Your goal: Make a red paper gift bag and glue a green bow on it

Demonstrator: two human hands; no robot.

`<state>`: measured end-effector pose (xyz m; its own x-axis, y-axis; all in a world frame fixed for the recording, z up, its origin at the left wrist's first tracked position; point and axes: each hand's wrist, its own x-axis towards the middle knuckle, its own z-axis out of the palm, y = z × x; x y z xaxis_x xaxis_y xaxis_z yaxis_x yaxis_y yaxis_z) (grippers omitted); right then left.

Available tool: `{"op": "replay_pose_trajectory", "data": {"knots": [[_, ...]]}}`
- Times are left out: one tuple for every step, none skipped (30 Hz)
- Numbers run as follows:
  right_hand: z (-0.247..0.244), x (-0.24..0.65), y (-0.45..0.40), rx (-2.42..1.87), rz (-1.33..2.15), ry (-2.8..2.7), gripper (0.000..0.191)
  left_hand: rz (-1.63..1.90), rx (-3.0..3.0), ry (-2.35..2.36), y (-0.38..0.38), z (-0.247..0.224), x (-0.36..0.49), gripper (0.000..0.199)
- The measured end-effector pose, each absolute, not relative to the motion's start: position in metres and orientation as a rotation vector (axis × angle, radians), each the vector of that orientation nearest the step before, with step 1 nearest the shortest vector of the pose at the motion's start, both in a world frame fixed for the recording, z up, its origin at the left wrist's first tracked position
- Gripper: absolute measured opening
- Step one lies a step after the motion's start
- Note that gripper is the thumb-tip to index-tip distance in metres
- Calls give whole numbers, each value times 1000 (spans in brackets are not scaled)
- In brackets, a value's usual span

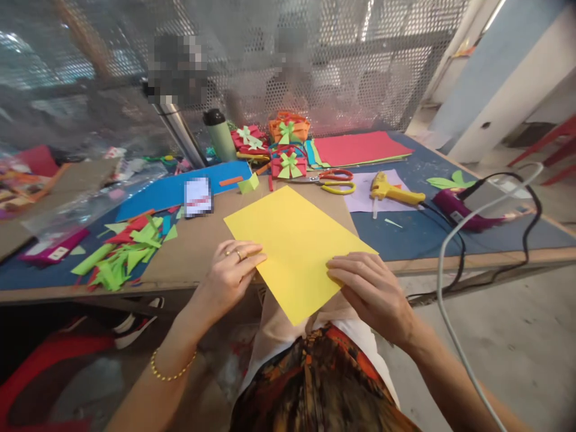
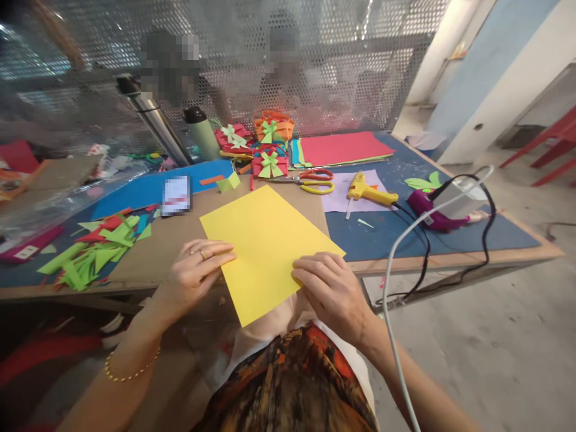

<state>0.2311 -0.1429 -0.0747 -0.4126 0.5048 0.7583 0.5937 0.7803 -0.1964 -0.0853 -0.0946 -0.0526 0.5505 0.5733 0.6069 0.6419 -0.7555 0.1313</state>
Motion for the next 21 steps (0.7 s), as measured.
{"op": "replay_pose_trajectory", "data": {"knots": [[-73,230,-143,-831,-145,-2095,26,-979,-2679,-1053,-93,-52,-86,30],[-72,229,-143,-847,-162,-2100,25,-973,-2691,-1054,-90,-51,-86,29],[-71,228,-143,-863,-176,-2104,22,-969,-2709,-1054,-87,-49,-87,28],[-70,227,-142,-877,-190,-2104,22,-969,-2731,-1057,-84,-46,-87,28],[-69,227,-141,-896,-202,-2094,24,-965,-2762,-1069,-80,-42,-87,28],[-68,226,-140,-922,-211,-2074,29,-953,-2797,-1092,-75,-38,-86,29],[-68,225,-139,-953,-221,-2040,35,-933,-2832,-1129,-70,-32,-85,30],[-69,225,-138,-988,-230,-1993,43,-897,-2871,-1178,-65,-26,-83,31],[-70,224,-137,-1018,-237,-1938,50,-847,-2904,-1243,-59,-20,-81,31],[-70,223,-136,-1042,-240,-1881,57,-781,-2933,-1320,-52,-14,-78,31],[-71,222,-135,-1060,-250,-1828,62,-708,-2962,-1389,-45,-9,-74,31],[-72,221,-135,-1072,-275,-1785,66,-641,-2977,-1457,-37,-5,-70,31],[-73,220,-134,-1088,-311,-1757,66,-574,-2994,-1511,-29,-1,-65,31],[-74,220,-133,-1106,-355,-1744,65,-537,-3009,-1548,-20,2,-61,31],[-75,219,-133,-1127,-405,-1745,61,-522,-3026,-1569,-12,3,-57,34],[-75,220,-132,-1150,-452,-1758,57,-506,-3048,-1577,-5,4,-54,40],[-75,220,-131,-1164,-484,-1786,52,-486,-3067,-1580,2,5,-51,46],[-75,221,-130,-1170,-501,-1823,49,-457,-3083,-1584,7,5,-49,51],[-76,221,-129,-1169,-512,-1867,47,-418,-3091,-1592,10,4,-48,55],[-76,222,-128,-1164,-522,-1906,45,-392,-3088,-1606,12,4,-47,58],[-77,223,-127,-1152,-529,-1947,45,-368,-3077,-1624,13,2,-47,60]]}}
